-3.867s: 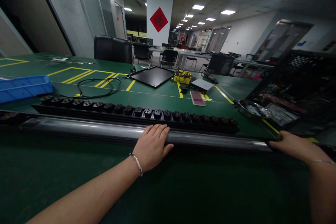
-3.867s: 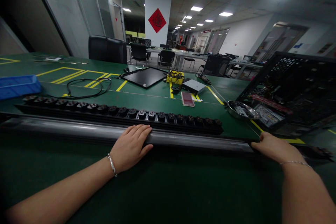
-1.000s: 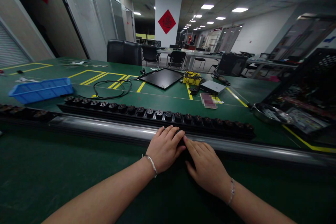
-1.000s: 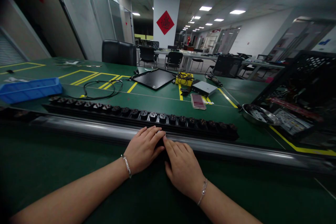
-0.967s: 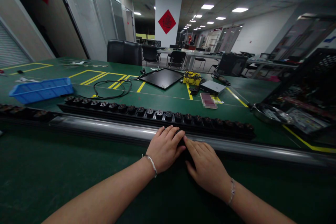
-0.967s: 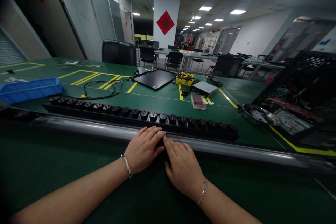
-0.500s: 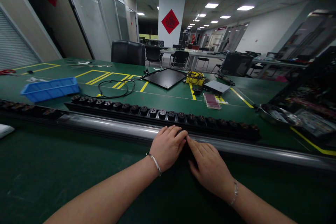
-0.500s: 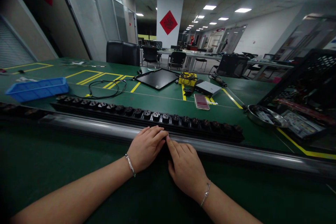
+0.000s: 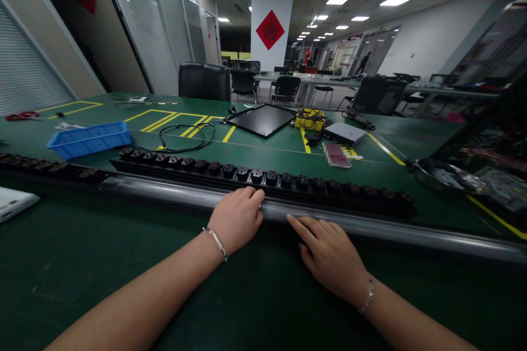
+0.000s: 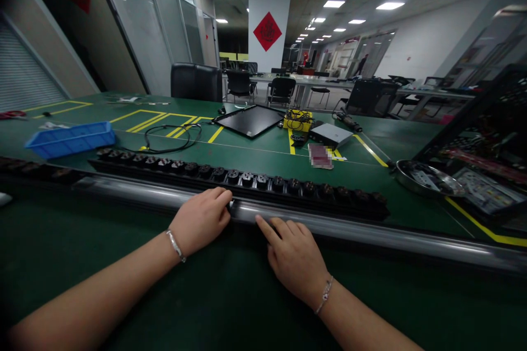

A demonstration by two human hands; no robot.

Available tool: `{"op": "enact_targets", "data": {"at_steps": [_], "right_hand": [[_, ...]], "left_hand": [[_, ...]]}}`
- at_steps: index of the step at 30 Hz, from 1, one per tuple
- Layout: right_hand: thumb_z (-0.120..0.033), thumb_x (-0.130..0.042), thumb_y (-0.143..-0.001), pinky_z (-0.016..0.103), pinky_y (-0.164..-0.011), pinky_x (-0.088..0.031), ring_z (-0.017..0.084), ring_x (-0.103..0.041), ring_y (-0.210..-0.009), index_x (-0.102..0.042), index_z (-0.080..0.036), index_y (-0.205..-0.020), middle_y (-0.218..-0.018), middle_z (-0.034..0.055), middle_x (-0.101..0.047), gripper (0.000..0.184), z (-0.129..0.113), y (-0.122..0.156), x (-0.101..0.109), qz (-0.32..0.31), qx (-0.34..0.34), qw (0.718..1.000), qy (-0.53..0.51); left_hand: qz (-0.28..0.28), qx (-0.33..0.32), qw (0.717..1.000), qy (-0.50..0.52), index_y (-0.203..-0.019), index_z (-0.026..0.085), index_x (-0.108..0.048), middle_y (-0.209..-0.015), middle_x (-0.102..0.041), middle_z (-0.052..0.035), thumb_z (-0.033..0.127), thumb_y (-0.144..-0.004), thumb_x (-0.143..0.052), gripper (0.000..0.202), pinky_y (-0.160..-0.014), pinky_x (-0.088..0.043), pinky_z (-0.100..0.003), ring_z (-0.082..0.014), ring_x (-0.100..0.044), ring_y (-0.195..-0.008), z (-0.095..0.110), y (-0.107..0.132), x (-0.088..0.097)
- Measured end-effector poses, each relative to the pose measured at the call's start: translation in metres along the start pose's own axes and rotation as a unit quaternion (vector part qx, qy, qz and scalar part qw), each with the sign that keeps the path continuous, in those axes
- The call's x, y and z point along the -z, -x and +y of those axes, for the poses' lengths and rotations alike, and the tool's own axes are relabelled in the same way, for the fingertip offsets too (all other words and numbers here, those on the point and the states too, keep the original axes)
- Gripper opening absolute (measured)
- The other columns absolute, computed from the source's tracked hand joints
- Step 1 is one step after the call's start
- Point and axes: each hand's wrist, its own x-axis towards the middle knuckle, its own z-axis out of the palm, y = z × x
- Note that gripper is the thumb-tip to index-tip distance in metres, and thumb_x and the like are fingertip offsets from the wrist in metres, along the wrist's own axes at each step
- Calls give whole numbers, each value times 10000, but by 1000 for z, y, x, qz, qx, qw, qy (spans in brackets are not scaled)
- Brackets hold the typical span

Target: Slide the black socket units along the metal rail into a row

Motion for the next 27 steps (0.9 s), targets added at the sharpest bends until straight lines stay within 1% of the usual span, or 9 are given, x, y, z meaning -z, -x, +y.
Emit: {"op": "enact_targets", "data": {"at_steps": [4, 7, 10, 14, 17, 20, 22, 24, 27], "right_hand": [[-161, -462, -807, 323, -757, -369, 173, -501, -861, -390, -227, -1377, -1098, 58, -564, 579, 2, 0, -1, 0, 4, 1000, 5], [-165, -444, -814, 319, -742, -374, 170, -507, -836, -387, -211, -1379, -1066, 69, -573, 570, 3, 1, -2, 11, 17, 1000, 14], [-172, -422, -830, 324, -731, -382, 171, -510, -820, -381, -202, -1380, -1049, 70, -575, 552, 5, 1, -5, 23, 28, 999, 24], [-177, -402, -845, 333, -725, -396, 171, -515, -813, -363, -192, -1387, -1039, 67, -576, 543, 7, 1, -8, 32, 37, 998, 33], [-187, -396, -849, 329, -717, -405, 171, -525, -817, -358, -193, -1388, -1030, 67, -580, 540, 8, 1, -9, 39, 43, 998, 39], [-196, -394, -848, 329, -708, -408, 176, -531, -818, -369, -190, -1381, -1032, 72, -584, 534, 8, 2, -10, 44, 45, 997, 47], [-197, -393, -848, 330, -708, -408, 178, -534, -816, -374, -192, -1380, -1029, 73, -587, 533, 9, 2, -11, 45, 44, 997, 50], [-197, -396, -846, 329, -710, -406, 177, -532, -815, -377, -197, -1379, -1026, 72, -587, 534, 9, 2, -11, 45, 42, 997, 47], [-186, -410, -840, 327, -720, -397, 177, -523, -825, -380, -195, -1377, -1026, 74, -580, 538, 8, 1, -10, 36, 37, 998, 35]], "left_hand": [[-82, 35, 995, -52, -947, 209, -524, -914, -623, -57, 143, -796, -398, 208, -711, -460, -361, -225, -588, -832, -20, 2, 19], [-135, 75, 985, -81, -978, 203, -544, -917, -651, -77, 116, -790, -372, 269, -714, -466, -372, -247, -589, -886, -40, 2, 31], [-167, 118, 974, -100, -979, 203, -573, -934, -671, -90, 114, -775, -383, 293, -732, -475, -382, -262, -586, -940, -65, 2, 39], [-206, 199, 951, -117, -1009, 177, -607, -1008, -671, -133, 134, -764, -411, 317, -774, -483, -412, -292, -590, -983, -105, 3, 43], [-220, 253, 934, -123, -1065, 157, -614, -1075, -649, -164, 153, -762, -429, 355, -820, -480, -417, -304, -573, -1040, -133, 5, 42], [-222, 288, 923, -123, -1106, 158, -613, -1127, -620, -173, 173, -751, -462, 386, -870, -469, -404, -299, -551, -1088, -156, 7, 40], [-217, 309, 918, -122, -1104, 167, -620, -1159, -596, -178, 188, -747, -479, 385, -886, -464, -407, -303, -529, -1117, -166, 9, 40], [-204, 331, 913, -123, -1093, 159, -627, -1199, -559, -200, 214, -753, -484, 373, -889, -457, -441, -330, -497, -1151, -175, 13, 42], [-180, 360, 908, -117, -1058, 95, -631, -1208, -526, -247, 277, -789, -459, 367, -852, -458, -484, -362, -516, -1112, -189, 22, 45]]}}
